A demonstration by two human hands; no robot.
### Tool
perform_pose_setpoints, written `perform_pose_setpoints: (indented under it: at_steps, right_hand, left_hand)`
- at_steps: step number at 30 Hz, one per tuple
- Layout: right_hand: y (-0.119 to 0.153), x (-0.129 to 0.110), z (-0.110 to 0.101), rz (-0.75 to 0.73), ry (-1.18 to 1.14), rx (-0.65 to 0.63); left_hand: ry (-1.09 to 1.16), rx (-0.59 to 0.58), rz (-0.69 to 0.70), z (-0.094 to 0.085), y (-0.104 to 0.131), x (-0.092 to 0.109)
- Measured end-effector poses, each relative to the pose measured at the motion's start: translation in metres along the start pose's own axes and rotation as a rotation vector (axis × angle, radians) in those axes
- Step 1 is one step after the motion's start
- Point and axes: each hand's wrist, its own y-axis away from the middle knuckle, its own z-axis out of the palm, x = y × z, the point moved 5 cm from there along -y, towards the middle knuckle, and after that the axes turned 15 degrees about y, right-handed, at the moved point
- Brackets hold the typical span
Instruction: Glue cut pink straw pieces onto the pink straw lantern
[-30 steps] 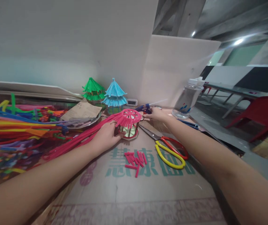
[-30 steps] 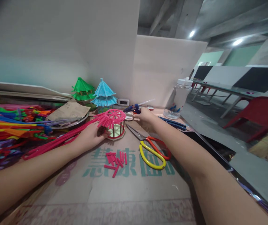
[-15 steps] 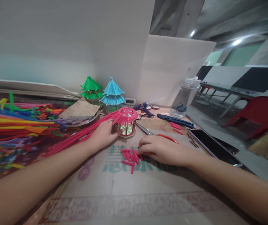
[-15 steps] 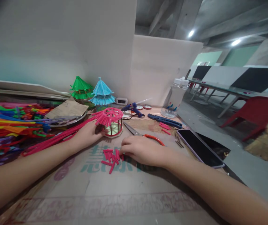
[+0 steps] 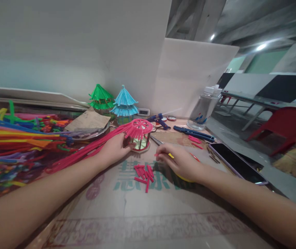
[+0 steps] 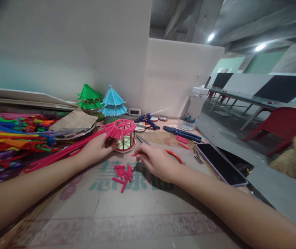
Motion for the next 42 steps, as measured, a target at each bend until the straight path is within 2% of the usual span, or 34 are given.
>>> perform_pose_setpoints:
  at_steps: [5,10,15,20,26,31,42]
  right_hand:
    - [-0.015,-0.008,0.000,0.152,-0.519,0.197]
    - [-0.023,-0.013,0.015,0.263,-0.758,0.201]
    - [-0.017,-0.013,0.015,0.311,-0.733,0.222]
    - [-0.016,-0.019,0.007,0.285,-0.599,0.263]
    - [-0.020,-0.019,0.009,0.285,-0.506,0.254]
    - [-0.020,-0.017,0.012,0.306,-0.528,0.250]
    - [-0.021,-0.022,0.021,0.296,-0.623,0.144]
  left_hand:
    - [-0.037,-0.016,0.050,0.000,0.000,0.001]
    - [-0.091,-0.049,0.078,0.001,0.000,-0.001]
    - [-0.164,-0.068,0.123,0.002,0.001,0.006]
    - [-0.186,-0.094,0.279,0.003,0.005,0.022]
    - [-0.246,-0.088,0.250,0.003,0.007,0.019]
    - [-0.207,-0.083,0.280,0.004,0.008,0.020]
    - [-0.262,-0.092,0.252,0.005,0.006,0.016]
